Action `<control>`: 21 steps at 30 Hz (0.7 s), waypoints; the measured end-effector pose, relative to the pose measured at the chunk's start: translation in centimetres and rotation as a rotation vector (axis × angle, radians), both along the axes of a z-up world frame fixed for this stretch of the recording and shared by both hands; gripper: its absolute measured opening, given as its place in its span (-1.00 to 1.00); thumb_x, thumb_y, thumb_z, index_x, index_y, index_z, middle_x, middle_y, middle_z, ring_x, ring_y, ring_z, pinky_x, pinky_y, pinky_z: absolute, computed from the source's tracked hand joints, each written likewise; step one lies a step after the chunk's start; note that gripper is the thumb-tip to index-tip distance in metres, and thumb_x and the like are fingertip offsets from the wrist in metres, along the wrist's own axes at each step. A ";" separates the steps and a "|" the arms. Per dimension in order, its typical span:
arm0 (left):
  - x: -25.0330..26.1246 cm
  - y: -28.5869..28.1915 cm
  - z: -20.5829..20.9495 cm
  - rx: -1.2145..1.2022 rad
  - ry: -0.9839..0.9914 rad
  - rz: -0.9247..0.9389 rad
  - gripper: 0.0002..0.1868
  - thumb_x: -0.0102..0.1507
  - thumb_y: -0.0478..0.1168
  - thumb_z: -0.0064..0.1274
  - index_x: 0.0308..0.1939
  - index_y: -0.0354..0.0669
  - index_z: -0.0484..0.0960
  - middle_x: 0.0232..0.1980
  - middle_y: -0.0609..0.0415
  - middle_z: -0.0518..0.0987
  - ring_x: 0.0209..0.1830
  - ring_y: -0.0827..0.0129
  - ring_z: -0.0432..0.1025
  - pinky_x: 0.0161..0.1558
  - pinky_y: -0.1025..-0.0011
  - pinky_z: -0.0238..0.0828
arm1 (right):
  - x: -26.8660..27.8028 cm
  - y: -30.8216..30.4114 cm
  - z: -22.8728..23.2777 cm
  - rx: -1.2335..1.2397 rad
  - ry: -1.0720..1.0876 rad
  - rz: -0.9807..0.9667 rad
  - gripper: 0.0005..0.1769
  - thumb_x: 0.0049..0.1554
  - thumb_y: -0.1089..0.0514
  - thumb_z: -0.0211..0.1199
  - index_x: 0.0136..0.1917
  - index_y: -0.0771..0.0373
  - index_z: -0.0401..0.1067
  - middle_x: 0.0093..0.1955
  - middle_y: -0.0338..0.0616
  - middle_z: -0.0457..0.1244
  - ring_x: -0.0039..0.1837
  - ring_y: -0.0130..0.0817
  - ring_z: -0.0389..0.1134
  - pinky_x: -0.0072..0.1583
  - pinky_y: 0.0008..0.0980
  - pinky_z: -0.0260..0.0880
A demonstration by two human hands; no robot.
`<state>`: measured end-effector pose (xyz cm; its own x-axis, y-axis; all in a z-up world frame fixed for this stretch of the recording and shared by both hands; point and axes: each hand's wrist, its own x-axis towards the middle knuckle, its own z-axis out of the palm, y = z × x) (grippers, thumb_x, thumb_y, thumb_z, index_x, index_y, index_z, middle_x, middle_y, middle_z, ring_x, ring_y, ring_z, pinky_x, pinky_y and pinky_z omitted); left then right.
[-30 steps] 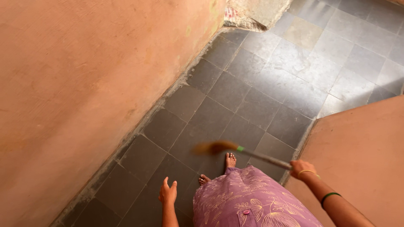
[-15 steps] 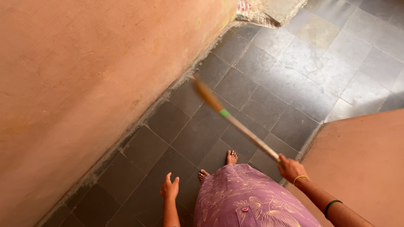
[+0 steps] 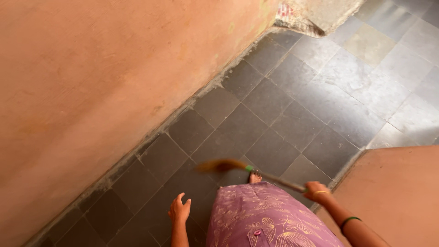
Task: The person sweeps a tiled floor with a broom, moving from a narrow corridor into a larger area with stairs. They sweep along the base of the walls and around a small raised platform, gathering debris across the dark grey tiles.
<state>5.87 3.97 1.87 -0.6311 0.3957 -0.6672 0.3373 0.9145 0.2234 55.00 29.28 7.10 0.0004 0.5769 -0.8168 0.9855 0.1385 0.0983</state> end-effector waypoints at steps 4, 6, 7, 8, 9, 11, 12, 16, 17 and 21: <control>0.1 -0.3 0.1 0.019 -0.014 0.035 -0.40 0.27 0.10 0.09 0.41 0.28 0.41 0.52 0.18 0.35 0.55 0.19 0.18 0.48 0.00 0.00 | 4.5 1.5 3.1 0.146 -0.077 -0.166 -0.54 0.08 -0.19 0.36 0.21 -0.07 0.55 0.24 -0.15 0.40 0.28 -0.11 0.45 0.25 -0.11 0.51; 0.5 -0.1 0.1 -0.003 -0.048 0.058 -0.39 0.27 0.11 0.09 0.41 0.29 0.40 0.52 0.18 0.35 0.54 0.20 0.19 0.48 0.03 0.01 | 5.3 2.2 3.8 0.219 -0.087 -0.244 -0.51 0.09 -0.17 0.33 0.28 -0.09 0.49 0.24 -0.08 0.39 0.26 -0.05 0.45 0.24 -0.07 0.50; 0.6 0.1 -0.1 -0.020 -0.061 0.054 -0.39 0.28 0.12 0.09 0.42 0.29 0.40 0.52 0.17 0.35 0.54 0.19 0.20 0.49 0.03 0.00 | 5.6 2.2 4.1 0.253 -0.096 -0.284 -0.49 0.10 -0.16 0.31 0.31 -0.10 0.46 0.24 -0.05 0.38 0.25 -0.02 0.44 0.24 -0.05 0.49; 0.7 0.3 -0.3 -0.038 -0.074 0.051 -0.39 0.28 0.12 0.08 0.43 0.30 0.39 0.52 0.16 0.35 0.53 0.19 0.21 0.50 0.02 -0.01 | 5.3 2.1 4.0 0.289 -0.099 -0.264 -0.53 0.12 -0.17 0.29 0.27 -0.05 0.50 0.22 -0.01 0.39 0.24 -0.02 0.46 0.23 -0.06 0.50; 0.7 0.8 -0.6 -0.053 -0.085 0.047 -0.38 0.29 0.12 0.07 0.44 0.30 0.39 0.52 0.15 0.35 0.52 0.18 0.22 0.50 0.02 -0.02 | 4.7 2.1 3.7 0.326 -0.101 -0.245 -0.57 0.15 -0.17 0.26 0.22 0.00 0.53 0.19 0.02 0.41 0.22 -0.01 0.47 0.22 -0.06 0.52; 0.5 1.5 -0.9 -0.022 -0.074 0.029 -0.39 0.28 0.12 0.08 0.42 0.29 0.40 0.51 0.17 0.36 0.54 0.20 0.19 0.50 0.00 -0.02 | 3.3 1.7 3.3 0.362 -0.091 -0.224 -0.57 0.20 -0.19 0.20 0.19 0.08 0.52 0.14 0.07 0.43 0.16 -0.02 0.50 0.17 -0.07 0.54; 0.2 1.7 -1.0 -0.007 -0.068 0.019 -0.39 0.28 0.12 0.09 0.42 0.28 0.41 0.51 0.18 0.36 0.55 0.21 0.18 0.49 -0.01 -0.03 | 2.5 1.2 3.0 0.359 -0.078 -0.222 -0.55 0.22 -0.20 0.17 0.20 0.10 0.47 0.10 0.09 0.44 0.12 -0.02 0.52 0.14 -0.08 0.56; -3.4 4.5 -1.1 -0.054 0.003 -0.023 -0.36 0.25 0.11 0.12 0.41 0.27 0.39 0.52 0.25 0.35 0.58 0.30 0.13 0.46 -0.01 0.03 | -0.6 0.5 3.4 0.400 0.115 -0.150 -0.52 0.16 -0.21 0.20 0.22 0.07 0.36 -0.02 0.04 0.46 0.04 0.00 0.51 0.12 -0.08 0.52; -4.7 5.0 -1.0 -0.029 0.016 -0.020 -0.37 0.25 0.11 0.12 0.41 0.26 0.40 0.51 0.26 0.35 0.59 0.31 0.13 0.46 -0.01 0.04 | -1.7 0.8 3.5 0.365 0.141 -0.110 -0.54 0.16 -0.21 0.20 0.21 0.06 0.37 -0.06 0.02 0.46 0.01 -0.02 0.51 0.09 -0.09 0.53; -10.2 6.8 -0.8 0.100 0.081 0.010 -0.34 0.23 0.07 0.17 0.41 0.24 0.40 0.52 0.19 0.33 0.57 0.24 0.13 0.45 -0.04 0.04 | -7.4 3.3 2.5 0.152 0.189 0.026 -0.58 0.19 -0.21 0.16 0.20 0.02 0.34 -0.12 -0.08 0.42 -0.07 -0.12 0.53 0.00 -0.14 0.57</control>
